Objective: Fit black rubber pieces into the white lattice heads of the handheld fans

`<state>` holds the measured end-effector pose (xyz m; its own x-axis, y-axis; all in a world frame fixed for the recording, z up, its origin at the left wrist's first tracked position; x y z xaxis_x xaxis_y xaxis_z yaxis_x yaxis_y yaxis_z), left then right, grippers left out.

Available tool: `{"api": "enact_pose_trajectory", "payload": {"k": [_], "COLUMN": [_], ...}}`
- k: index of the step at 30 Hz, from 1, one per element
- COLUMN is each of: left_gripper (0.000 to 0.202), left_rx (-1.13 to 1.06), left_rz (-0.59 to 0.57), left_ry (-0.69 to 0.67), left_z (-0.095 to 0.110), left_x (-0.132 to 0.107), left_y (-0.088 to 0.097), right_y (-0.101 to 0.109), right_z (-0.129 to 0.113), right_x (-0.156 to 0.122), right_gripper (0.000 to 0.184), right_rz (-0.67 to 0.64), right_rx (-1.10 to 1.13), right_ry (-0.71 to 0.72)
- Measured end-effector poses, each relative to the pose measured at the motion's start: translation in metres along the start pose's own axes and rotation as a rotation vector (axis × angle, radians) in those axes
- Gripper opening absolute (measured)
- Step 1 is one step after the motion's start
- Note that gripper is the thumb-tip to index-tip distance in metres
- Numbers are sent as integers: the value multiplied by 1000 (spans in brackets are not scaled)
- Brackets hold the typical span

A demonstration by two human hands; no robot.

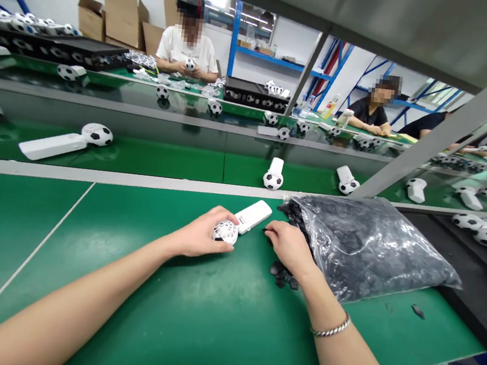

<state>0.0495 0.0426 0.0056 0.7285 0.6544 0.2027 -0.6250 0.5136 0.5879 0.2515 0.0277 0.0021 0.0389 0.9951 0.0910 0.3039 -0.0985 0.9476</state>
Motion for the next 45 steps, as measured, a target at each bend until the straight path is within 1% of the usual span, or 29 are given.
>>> {"api": "enact_pose_trajectory", "payload": {"k": [2,4,7,10,11,13,16,18,20,23,26,28,30,31,32,34,36,39,45], "left_gripper": [43,45,46,46,47,44,25,16,14,14,14,15,37,48,55,51,43,42,49], "left_rx": [-29,-49,-44,-44,-34,14,122,157,157,151,175,208,244,250,241,194,135,79,56], "left_rz": [-57,-87,-71,-70,-57,14,143,175,179,171,178,213,230,216,186,111,53,8,-11], "left_ry": [-9,0,13,13,5,-17,-43,-51,-68,-100,-107,-72,-4,33,63,87,69,43,0], "left_z": [0,-1,-3,-3,-3,1,8,11,14,17,17,14,8,5,2,-2,-2,1,0], "left_x": [-1,-3,-5,-5,-5,-5,-4,-4,-4,-3,-4,-5,-6,-6,-6,-6,-5,-5,-5], "left_y": [1,4,8,5,4,4,4,3,0,-2,-2,0,2,1,1,-1,-2,0,3], "right_y": [3,8,16,18,18,16,10,6,2,0,1,2,3,2,1,-3,-6,-9,-9], "right_z": [-2,-7,-17,-27,-30,-35,-39,-42,-44,-48,-50,-49,-48,-47,-46,-45,-46,-48,-56], "right_x": [-1,-4,-11,-17,-19,-21,-24,-26,-28,-30,-31,-30,-28,-27,-27,-26,-26,-27,-32], "right_gripper": [11,13,10,7,8,8,8,11,19,25,18,14,9,7,6,11,15,10,7], "right_rz": [13,39,80,73,58,19,-29,-64,-92,-99,-70,-28,6,6,-6,-49,-115,-205,-172], "right_rx": [116,256,437,533,550,581,657,721,762,754,693,647,620,622,634,669,709,749,615], "right_ry": [37,94,169,213,228,249,231,210,211,263,304,306,289,272,253,234,236,227,314]}}
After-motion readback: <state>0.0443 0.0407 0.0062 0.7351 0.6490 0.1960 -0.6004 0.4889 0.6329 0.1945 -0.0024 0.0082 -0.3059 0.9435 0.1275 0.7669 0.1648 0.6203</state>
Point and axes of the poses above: each hand's wrist, its own x-axis towards the middle knuckle, its own y-axis out of the back of the hand, z = x × y, the point moved 4 cm from there along x, towards the middle knuckle, and after that the axes turned 12 degrees about -y, right-handed, at the moved point
